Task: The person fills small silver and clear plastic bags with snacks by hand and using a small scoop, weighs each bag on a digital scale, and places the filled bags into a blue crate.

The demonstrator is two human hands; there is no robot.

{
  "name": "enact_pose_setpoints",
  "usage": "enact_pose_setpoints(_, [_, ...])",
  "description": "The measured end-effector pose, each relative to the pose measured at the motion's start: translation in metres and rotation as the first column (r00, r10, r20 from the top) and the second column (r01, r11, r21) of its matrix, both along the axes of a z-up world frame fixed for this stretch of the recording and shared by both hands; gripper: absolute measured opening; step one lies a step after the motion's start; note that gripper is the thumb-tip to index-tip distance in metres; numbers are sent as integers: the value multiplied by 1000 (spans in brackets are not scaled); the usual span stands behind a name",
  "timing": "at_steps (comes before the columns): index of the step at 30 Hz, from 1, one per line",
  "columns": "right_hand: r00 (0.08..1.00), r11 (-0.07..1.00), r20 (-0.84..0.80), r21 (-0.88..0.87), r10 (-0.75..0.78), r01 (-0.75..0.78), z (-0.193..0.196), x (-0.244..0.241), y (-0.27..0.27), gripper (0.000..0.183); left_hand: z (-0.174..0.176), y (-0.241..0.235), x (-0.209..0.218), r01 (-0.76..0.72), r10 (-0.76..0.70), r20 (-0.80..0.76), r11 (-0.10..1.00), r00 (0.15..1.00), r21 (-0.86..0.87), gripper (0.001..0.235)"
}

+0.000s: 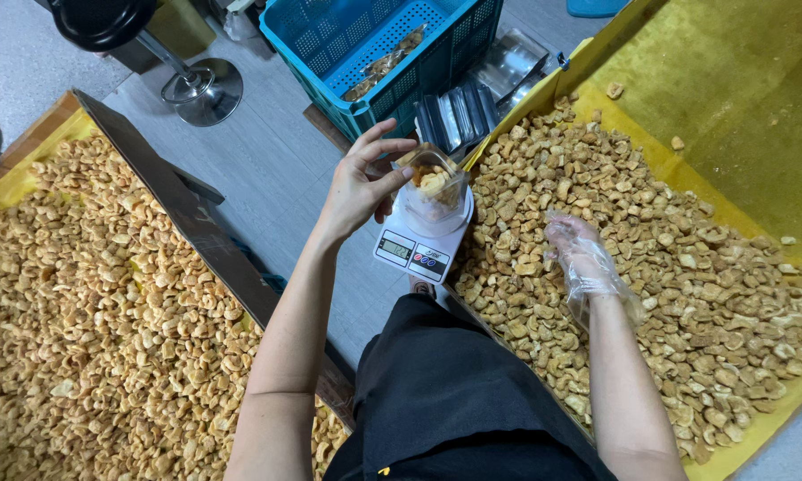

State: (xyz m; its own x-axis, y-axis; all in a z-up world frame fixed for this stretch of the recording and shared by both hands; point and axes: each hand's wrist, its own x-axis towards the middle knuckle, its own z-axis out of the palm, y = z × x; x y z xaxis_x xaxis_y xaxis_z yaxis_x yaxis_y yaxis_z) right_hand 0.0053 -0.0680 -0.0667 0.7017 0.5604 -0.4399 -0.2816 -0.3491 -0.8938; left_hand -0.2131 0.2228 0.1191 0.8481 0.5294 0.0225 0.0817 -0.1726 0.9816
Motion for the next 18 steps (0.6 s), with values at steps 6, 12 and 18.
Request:
enact_pose_setpoints(6, [998, 996, 23, -59, -60, 61, -14, 9, -13, 44, -27, 10, 1, -43, 43, 7, 998, 999, -54, 25])
enact_pose_setpoints(12, [989, 981, -6, -124, -150, 148, -54, 25, -29, 37, -37, 24, 2, -49, 45, 34, 988, 998, 143, 32])
enact_pose_setpoints(18, [994, 986, 31, -125, -108, 111, -89, 28, -46, 28, -16, 13, 1, 31, -35, 6, 941, 999, 338, 78])
